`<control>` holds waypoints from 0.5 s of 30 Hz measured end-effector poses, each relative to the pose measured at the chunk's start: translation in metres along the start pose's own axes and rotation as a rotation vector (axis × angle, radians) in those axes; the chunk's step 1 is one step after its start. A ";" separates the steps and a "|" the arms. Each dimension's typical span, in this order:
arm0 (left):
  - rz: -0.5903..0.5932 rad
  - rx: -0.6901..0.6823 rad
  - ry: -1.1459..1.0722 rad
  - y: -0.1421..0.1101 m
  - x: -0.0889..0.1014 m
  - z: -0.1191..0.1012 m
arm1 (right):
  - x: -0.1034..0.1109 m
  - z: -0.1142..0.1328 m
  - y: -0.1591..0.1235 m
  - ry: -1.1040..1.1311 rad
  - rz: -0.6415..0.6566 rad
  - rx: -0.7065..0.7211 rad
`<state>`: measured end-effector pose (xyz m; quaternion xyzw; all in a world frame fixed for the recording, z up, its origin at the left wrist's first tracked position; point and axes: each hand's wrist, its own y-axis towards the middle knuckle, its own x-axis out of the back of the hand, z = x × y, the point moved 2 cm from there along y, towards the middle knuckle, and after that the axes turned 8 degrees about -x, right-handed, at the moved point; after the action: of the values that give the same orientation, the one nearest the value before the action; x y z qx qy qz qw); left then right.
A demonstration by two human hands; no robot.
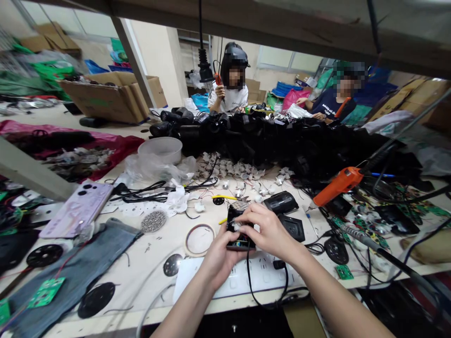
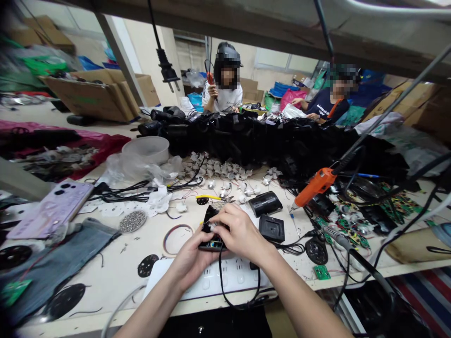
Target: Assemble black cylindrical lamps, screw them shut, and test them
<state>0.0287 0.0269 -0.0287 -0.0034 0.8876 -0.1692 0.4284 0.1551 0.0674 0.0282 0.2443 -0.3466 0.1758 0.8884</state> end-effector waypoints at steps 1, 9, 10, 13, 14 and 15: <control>0.005 0.003 0.005 -0.001 -0.001 0.000 | -0.001 -0.001 0.000 0.001 -0.001 -0.010; -0.029 0.122 -0.131 -0.005 -0.005 -0.006 | -0.002 0.000 -0.002 0.005 -0.039 -0.002; -0.029 0.145 -0.144 -0.006 -0.006 -0.007 | -0.002 0.001 -0.002 0.007 -0.037 -0.004; -0.014 0.183 -0.154 -0.008 -0.009 -0.011 | -0.001 0.001 -0.001 0.013 -0.023 -0.019; -0.018 0.191 -0.151 -0.009 -0.010 -0.012 | -0.001 0.001 0.000 0.016 -0.016 -0.030; -0.028 0.198 -0.145 -0.009 -0.011 -0.012 | -0.001 0.001 0.000 0.019 -0.010 -0.044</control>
<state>0.0252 0.0233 -0.0108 0.0144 0.8332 -0.2610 0.4873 0.1539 0.0670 0.0282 0.2246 -0.3407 0.1662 0.8977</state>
